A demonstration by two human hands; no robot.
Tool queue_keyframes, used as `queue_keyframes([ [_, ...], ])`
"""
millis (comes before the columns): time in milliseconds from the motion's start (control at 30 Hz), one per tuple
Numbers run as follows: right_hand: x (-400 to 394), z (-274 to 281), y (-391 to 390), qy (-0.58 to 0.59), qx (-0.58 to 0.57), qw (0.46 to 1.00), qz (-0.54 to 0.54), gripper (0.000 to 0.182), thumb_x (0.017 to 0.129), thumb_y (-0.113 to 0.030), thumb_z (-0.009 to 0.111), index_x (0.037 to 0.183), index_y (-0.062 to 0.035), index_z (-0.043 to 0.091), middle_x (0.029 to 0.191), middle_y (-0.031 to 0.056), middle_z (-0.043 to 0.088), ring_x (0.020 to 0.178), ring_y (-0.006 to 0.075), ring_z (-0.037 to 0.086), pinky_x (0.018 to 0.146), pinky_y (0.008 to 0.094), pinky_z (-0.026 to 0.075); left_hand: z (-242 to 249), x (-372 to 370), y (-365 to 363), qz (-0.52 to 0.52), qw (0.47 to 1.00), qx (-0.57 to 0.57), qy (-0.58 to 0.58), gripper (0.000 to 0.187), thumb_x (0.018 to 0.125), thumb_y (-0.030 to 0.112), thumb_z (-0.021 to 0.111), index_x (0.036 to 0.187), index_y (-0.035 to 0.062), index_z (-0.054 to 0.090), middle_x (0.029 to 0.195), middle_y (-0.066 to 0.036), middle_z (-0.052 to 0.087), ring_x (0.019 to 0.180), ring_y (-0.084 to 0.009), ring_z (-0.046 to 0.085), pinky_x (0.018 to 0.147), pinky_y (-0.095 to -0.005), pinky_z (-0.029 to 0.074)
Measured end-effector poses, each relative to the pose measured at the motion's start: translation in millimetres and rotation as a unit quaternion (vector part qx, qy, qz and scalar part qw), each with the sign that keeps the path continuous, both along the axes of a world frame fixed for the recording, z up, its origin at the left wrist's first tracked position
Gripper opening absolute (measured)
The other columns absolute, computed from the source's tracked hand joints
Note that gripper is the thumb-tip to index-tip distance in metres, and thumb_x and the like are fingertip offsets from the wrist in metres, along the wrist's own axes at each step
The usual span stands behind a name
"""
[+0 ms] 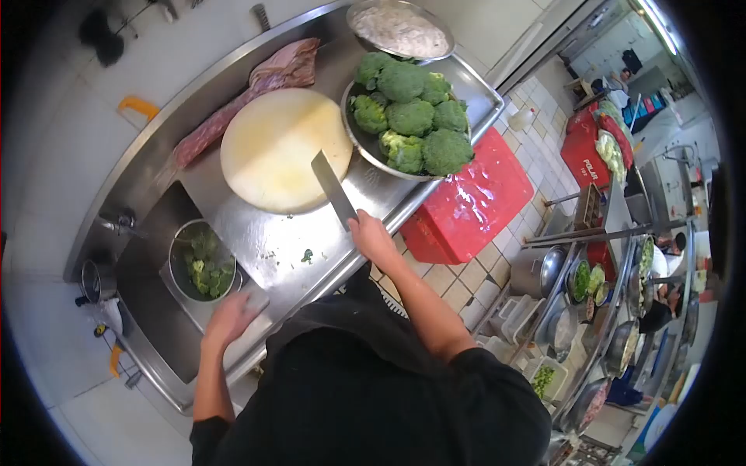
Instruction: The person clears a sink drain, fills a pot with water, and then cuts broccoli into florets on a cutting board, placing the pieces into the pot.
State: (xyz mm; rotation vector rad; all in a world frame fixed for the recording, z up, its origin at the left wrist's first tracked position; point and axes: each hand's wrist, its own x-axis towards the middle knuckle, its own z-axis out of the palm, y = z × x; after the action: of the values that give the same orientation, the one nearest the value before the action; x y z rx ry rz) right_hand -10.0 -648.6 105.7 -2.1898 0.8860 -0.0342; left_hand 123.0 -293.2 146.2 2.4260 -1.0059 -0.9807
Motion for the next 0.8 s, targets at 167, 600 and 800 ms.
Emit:
queue_keyframes([
  [167, -62, 6, -15, 0.009, 0.014, 1.000, 0.013, 0.030, 0.098, -0.027, 0.054, 0.106, 0.0013, 0.059, 0.091, 0.0322, 0.065, 0.091, 0.0510, 0.062, 0.080, 0.0583, 0.048, 63, 34, -226, -0.092, 0.951, -0.294, 0.018, 0.049, 0.087, 0.019, 0.071, 0.130, -0.0015, 0.058, 0.127, -0.019, 0.061, 0.118, -0.0348, 0.059, 0.101, -0.0413, 0.048],
  [600, -162, -26, -36, -0.002, 0.083, 0.995, -0.056, 0.031, 0.100, -0.033, 0.055, 0.106, -0.0022, 0.058, 0.091, 0.0303, 0.066, 0.090, 0.0518, 0.062, 0.077, 0.0588, 0.047, 63, 96, -556, -0.172, 0.903, -0.238, -0.312, 0.093, 0.059, 0.024, 0.086, 0.143, 0.0156, 0.047, 0.125, -0.015, 0.055, 0.122, -0.0401, 0.048, 0.098, -0.0521, 0.049],
  [800, -149, -16, -40, -0.006, 0.103, 0.992, -0.068, 0.032, 0.099, -0.032, 0.056, 0.108, -0.0018, 0.059, 0.093, 0.0298, 0.066, 0.092, 0.0502, 0.062, 0.079, 0.0572, 0.047, 105, 74, -434, -0.070, 0.907, -0.309, -0.276, 0.092, 0.058, 0.034, 0.086, 0.141, 0.0132, 0.052, 0.116, -0.018, 0.058, 0.114, -0.0395, 0.052, 0.098, -0.0473, 0.048],
])
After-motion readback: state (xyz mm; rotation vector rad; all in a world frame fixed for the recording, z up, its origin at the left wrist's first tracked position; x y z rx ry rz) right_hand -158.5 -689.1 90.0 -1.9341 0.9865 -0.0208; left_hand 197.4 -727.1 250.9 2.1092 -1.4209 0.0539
